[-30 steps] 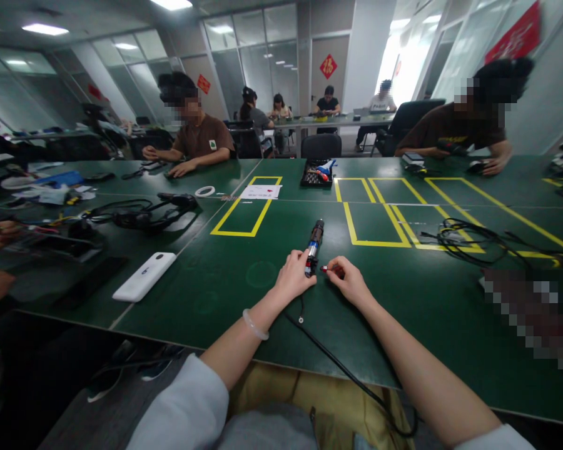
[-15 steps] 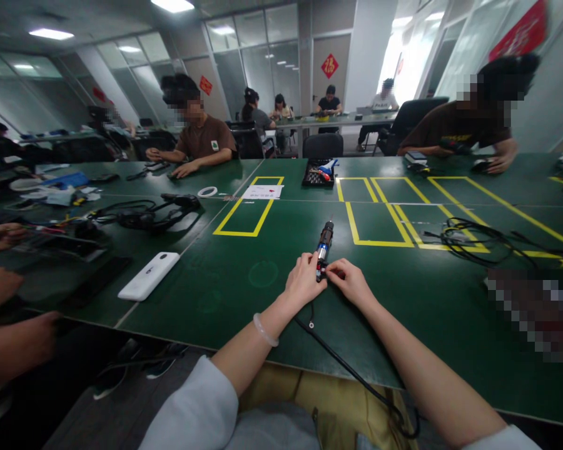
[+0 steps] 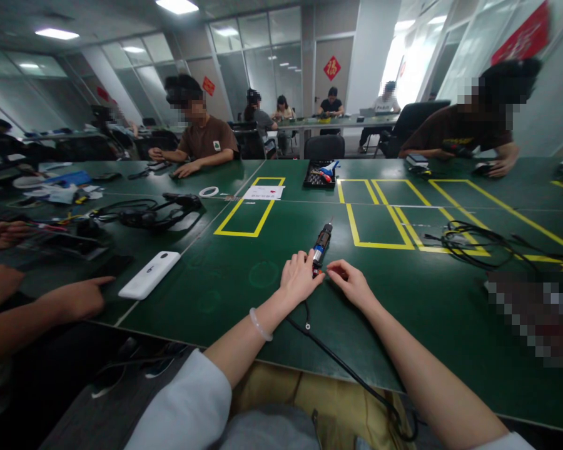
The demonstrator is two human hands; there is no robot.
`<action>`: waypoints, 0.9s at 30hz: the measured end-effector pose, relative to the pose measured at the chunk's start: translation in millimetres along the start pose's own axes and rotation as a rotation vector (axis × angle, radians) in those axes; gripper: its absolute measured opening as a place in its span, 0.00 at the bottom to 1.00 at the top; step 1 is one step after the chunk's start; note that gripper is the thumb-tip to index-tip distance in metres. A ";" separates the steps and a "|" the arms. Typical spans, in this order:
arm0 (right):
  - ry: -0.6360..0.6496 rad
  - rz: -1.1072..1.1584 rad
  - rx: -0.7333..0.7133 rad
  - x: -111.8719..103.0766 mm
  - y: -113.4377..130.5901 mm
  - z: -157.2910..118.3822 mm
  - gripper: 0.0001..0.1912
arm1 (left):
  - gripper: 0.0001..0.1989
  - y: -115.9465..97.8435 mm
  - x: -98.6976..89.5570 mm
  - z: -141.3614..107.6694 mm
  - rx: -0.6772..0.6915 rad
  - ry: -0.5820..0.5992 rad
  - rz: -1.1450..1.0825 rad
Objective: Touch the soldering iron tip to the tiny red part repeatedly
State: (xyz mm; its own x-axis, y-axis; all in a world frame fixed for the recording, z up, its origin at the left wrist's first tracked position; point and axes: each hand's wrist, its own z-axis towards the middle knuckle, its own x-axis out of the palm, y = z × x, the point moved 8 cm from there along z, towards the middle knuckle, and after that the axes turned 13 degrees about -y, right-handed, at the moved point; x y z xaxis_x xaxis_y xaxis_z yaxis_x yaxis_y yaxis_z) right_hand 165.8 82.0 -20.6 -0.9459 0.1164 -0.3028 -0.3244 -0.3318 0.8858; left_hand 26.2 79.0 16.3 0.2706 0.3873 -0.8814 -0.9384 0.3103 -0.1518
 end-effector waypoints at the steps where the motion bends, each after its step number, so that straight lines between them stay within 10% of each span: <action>1: -0.001 -0.002 -0.001 0.3 -1.3 0.3 0.12 | 0.35 5.0 -2.8 -1.6 0.006 -0.003 0.023; 27: 0.052 -0.075 -0.015 1.3 5.5 -3.2 0.09 | 0.35 315.0 -82.3 -48.8 -0.385 0.103 0.487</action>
State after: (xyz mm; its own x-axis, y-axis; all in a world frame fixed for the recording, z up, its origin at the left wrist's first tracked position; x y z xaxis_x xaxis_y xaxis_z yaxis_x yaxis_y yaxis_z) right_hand 162.8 77.3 -17.2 -0.9176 0.0926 -0.3866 -0.3942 -0.3382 0.8545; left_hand -302.2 102.5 19.1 -0.2111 0.3140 -0.9257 -0.9642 -0.2225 0.1444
